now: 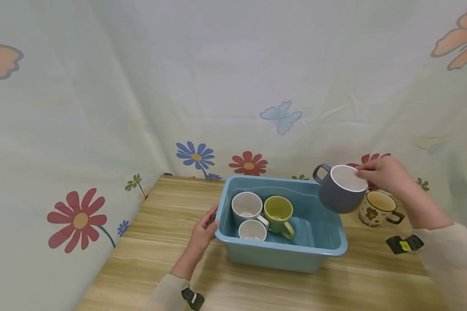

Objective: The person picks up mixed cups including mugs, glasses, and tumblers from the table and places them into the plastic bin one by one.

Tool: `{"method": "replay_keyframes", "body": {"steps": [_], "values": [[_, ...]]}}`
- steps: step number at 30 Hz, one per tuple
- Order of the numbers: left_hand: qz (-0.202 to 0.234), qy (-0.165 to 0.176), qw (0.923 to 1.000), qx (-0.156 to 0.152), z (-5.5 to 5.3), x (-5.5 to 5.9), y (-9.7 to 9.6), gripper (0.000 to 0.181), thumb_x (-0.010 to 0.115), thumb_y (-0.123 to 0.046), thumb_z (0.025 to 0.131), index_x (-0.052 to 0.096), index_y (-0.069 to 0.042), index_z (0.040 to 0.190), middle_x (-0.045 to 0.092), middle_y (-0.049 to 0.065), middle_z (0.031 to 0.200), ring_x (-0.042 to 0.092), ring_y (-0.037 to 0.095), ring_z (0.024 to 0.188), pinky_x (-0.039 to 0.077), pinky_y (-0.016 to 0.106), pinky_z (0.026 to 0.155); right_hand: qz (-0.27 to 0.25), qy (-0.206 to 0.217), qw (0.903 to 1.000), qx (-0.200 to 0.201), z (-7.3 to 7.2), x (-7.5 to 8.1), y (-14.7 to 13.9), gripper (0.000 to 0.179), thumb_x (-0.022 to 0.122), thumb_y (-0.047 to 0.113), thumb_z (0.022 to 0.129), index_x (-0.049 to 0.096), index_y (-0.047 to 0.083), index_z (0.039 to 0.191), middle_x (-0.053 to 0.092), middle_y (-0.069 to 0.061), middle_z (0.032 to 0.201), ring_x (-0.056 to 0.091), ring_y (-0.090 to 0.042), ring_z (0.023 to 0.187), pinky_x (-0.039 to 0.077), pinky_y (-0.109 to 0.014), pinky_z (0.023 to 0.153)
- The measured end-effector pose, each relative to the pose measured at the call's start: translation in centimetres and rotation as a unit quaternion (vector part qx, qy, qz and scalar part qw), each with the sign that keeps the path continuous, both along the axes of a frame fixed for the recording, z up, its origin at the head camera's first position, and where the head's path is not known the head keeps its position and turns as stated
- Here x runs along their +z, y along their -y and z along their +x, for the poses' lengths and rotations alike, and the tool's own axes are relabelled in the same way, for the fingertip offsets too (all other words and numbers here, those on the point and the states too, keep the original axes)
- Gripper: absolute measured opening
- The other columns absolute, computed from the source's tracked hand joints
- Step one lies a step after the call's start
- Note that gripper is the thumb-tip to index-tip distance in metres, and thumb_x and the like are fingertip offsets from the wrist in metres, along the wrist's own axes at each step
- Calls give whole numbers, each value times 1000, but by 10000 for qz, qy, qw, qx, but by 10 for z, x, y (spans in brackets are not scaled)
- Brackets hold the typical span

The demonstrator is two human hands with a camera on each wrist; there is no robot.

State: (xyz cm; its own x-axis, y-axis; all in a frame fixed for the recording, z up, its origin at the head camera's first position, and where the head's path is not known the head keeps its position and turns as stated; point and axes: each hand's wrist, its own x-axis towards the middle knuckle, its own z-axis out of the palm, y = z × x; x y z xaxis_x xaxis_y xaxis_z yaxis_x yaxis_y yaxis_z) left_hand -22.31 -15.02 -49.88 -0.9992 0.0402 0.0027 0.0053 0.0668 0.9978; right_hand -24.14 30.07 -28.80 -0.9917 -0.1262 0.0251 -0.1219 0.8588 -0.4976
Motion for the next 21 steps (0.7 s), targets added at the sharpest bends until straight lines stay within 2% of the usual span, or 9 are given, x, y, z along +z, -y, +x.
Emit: {"method": "replay_keyframes", "body": {"steps": [4,12,17,21], "values": [[-8,-11,10000,-1,1,0,0,55,51,-10,101,43,-3,155,53,29,149,61,30,126,59,32,90,-95,122,9999,59,-2,1,5,41,64,12,98,62,-19,125,71,-33,101,68,-19,71,63,-36,66],[-24,-1,10000,-7,-1,0,1,55,52,-11,101,43,-3,154,53,29,148,61,28,123,60,34,91,-258,164,9991,309,-7,2,17,39,64,12,99,63,-16,126,72,-33,104,70,-16,66,56,-22,58],[-31,-29,10000,-15,-1,0,1,55,52,-11,101,43,-4,154,53,29,148,61,30,125,60,34,91,-366,263,9979,469,-10,0,27,38,66,12,97,65,-15,124,75,-29,99,68,-15,67,57,-23,60],[-99,-28,9999,-28,1,0,1,55,52,-13,101,43,-3,155,52,28,150,60,32,127,60,36,92,-447,430,9962,619,-11,-3,34,38,66,13,97,65,-15,124,75,-29,104,69,-15,72,61,-27,65]]}}
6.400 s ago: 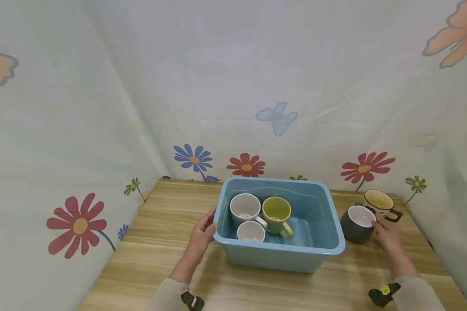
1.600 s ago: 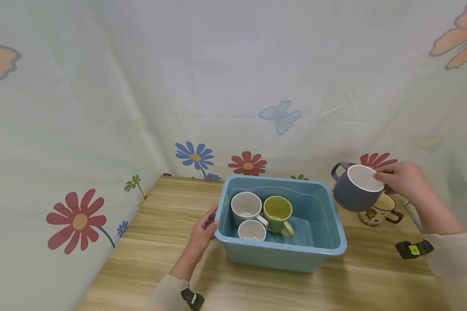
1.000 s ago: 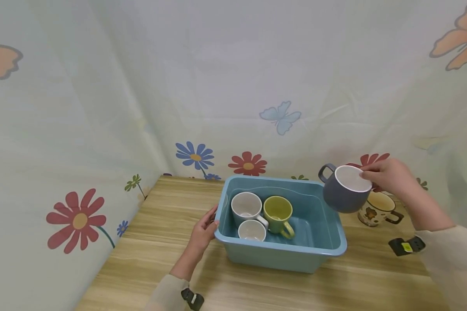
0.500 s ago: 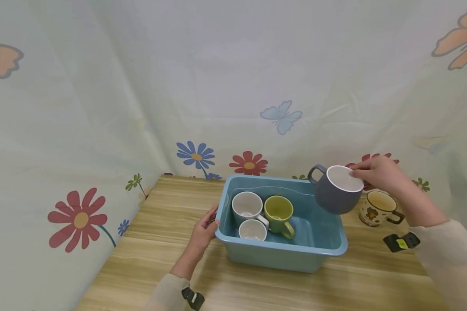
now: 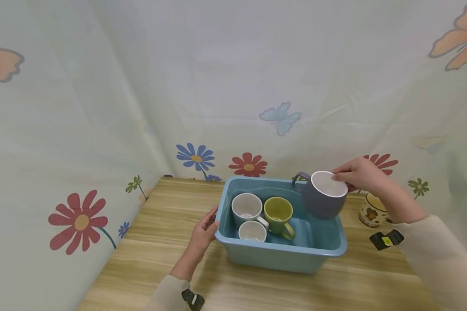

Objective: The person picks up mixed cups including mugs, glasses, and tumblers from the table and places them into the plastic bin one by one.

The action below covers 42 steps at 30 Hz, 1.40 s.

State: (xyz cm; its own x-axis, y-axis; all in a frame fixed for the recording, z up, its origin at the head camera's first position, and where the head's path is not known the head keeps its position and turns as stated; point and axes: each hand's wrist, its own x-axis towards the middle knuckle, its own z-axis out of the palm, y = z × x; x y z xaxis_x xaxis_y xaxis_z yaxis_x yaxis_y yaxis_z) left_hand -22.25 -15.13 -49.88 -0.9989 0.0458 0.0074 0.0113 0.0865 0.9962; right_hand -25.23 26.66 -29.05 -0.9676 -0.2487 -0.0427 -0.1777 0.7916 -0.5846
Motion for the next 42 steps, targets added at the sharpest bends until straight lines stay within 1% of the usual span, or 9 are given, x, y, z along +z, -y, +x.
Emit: {"method": "replay_keyframes", "body": {"steps": [3,5,12,17,22,27,32,37,42], "values": [[-33,-21,10000,-5,1,0,0,55,52,-14,101,42,-3,155,52,29,150,61,32,127,61,37,91,-16,87,9998,160,-2,-2,5,39,66,14,97,65,-14,124,75,-29,106,70,-15,74,63,-31,69],[-38,-39,10000,-8,1,0,0,55,51,-14,101,42,-2,155,52,29,149,61,32,126,61,36,90,-33,110,9996,242,-3,-3,7,39,67,14,97,66,-14,124,75,-28,105,69,-15,74,63,-32,69],[-34,-38,10000,32,-1,-1,0,55,50,-14,101,43,-4,155,52,29,149,62,30,124,60,32,88,-85,170,9981,582,-13,-10,18,36,69,14,96,69,-12,121,77,-19,93,63,-13,66,60,-25,63],[-4,-13,10000,15,1,-1,-1,55,51,-13,101,42,-3,155,53,30,149,62,31,125,60,33,89,-88,286,9952,933,-19,-17,24,34,69,14,95,71,-10,120,77,-14,89,61,-13,65,57,-24,61],[50,2,10000,7,2,-1,-1,55,51,-12,101,42,-3,155,53,29,148,63,28,123,60,33,87,-107,330,9919,1224,-24,-21,31,33,70,15,95,72,-8,119,78,-15,92,61,-14,64,57,-25,60],[70,6,10000,23,0,-3,0,55,51,-11,101,43,-4,155,54,29,148,63,29,122,60,31,86,-101,340,9873,1550,-28,-27,35,29,70,13,95,74,-8,114,78,-17,93,62,-14,64,57,-26,59],[108,-42,9999,1,0,-1,0,55,52,-11,101,43,-4,155,53,29,148,63,28,122,60,32,86,11,376,9846,1709,-31,-32,40,26,71,13,94,76,-5,112,78,-13,91,64,-13,64,59,-26,62],[112,-7,9999,28,0,0,0,55,52,-11,101,43,-5,155,53,28,149,63,27,122,59,31,87,222,415,9820,1831,-36,-39,45,24,73,13,92,78,-2,111,78,-11,93,65,-12,66,61,-27,65],[91,-46,9999,22,2,1,0,55,51,-11,101,42,-3,155,53,30,148,63,29,123,60,36,89,375,481,9779,1998,-40,-44,49,23,73,11,89,79,0,108,79,-11,95,66,-12,65,60,-27,64]]}}
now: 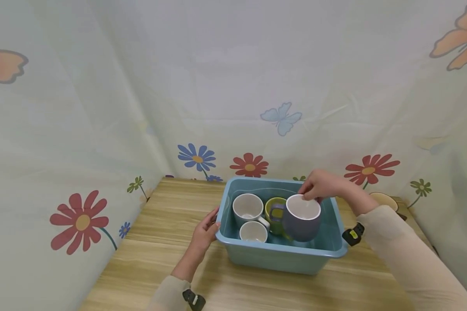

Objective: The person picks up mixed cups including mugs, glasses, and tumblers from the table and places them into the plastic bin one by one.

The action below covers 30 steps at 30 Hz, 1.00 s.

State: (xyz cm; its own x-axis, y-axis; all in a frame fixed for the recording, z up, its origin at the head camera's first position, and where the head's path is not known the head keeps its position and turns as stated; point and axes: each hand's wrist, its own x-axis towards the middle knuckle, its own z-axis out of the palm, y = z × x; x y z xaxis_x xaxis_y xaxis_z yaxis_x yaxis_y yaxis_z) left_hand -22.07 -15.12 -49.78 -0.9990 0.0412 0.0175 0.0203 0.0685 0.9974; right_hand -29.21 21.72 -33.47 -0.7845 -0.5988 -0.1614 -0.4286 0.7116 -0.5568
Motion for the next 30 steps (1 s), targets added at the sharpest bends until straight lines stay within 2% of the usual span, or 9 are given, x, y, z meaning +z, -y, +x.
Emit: {"method": "replay_keyframes", "body": {"steps": [10,22,30], "values": [[-21,77,10000,7,0,2,-1,55,51,-10,101,42,-3,155,52,30,149,61,32,126,60,36,90,418,280,9986,136,-4,-5,10,27,74,12,87,78,0,112,79,-12,102,66,-11,72,62,-30,67],[97,56,9999,-48,-2,0,1,55,51,-9,101,42,-2,155,51,31,150,60,31,126,59,30,86,774,500,9950,376,-10,-17,19,21,71,8,88,80,4,107,78,-6,95,63,-8,68,61,-27,64],[-34,79,10000,-44,-3,1,0,55,51,-12,102,42,-3,155,50,30,151,61,31,126,61,35,90,916,517,9931,517,-12,-23,26,20,71,4,86,80,2,104,79,-7,92,63,-8,65,60,-27,61]]}}
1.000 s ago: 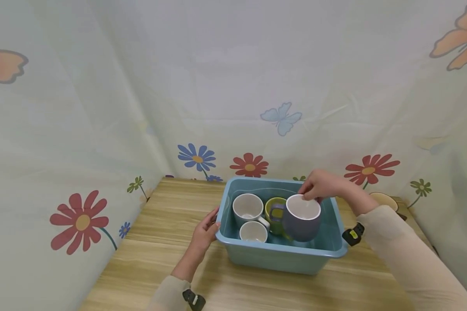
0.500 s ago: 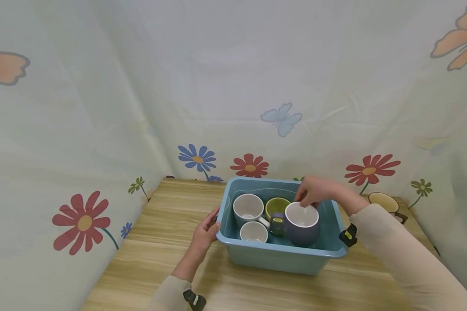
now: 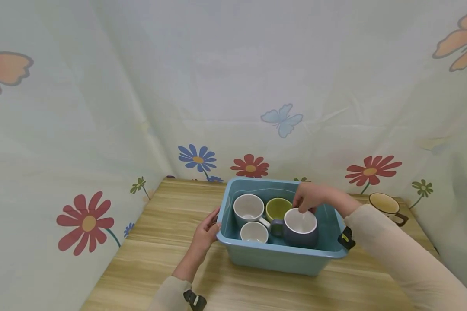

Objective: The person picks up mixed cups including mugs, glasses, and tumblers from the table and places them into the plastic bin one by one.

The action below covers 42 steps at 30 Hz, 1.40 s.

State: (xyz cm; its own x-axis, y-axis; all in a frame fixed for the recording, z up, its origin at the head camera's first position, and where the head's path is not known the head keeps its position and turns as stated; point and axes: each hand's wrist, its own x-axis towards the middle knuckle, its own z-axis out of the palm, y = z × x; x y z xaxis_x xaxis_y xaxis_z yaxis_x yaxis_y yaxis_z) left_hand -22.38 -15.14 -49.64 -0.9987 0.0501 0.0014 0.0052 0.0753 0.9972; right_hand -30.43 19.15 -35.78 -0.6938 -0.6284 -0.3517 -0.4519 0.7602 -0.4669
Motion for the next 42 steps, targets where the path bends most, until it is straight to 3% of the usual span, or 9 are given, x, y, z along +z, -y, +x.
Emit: {"method": "replay_keyframes", "body": {"steps": [6,24,31,42], "values": [[31,35,10000,41,0,0,-1,55,51,-11,101,43,-4,154,51,29,151,61,32,126,60,39,91,116,50,9999,-46,-1,-7,2,19,72,5,86,81,4,103,79,-6,91,63,-7,66,60,-26,62],[97,-27,9999,43,1,-2,0,55,51,-9,100,43,-2,154,52,30,149,62,28,123,59,29,86,165,325,9993,-98,2,-10,8,17,72,6,87,81,5,102,79,-3,90,65,-8,67,61,-28,63],[171,-70,9998,-43,2,-6,0,56,51,-10,100,41,-1,155,51,31,149,61,29,125,59,28,87,145,181,9996,131,5,-11,13,18,71,5,87,82,6,101,79,-3,89,65,-7,65,60,-27,60],[213,-73,9997,-41,1,-7,0,56,52,-10,100,41,-2,155,50,31,150,60,32,127,58,26,86,588,-58,9982,31,8,-8,22,15,72,3,87,81,8,97,77,-2,88,63,-9,63,58,-25,59]]}}
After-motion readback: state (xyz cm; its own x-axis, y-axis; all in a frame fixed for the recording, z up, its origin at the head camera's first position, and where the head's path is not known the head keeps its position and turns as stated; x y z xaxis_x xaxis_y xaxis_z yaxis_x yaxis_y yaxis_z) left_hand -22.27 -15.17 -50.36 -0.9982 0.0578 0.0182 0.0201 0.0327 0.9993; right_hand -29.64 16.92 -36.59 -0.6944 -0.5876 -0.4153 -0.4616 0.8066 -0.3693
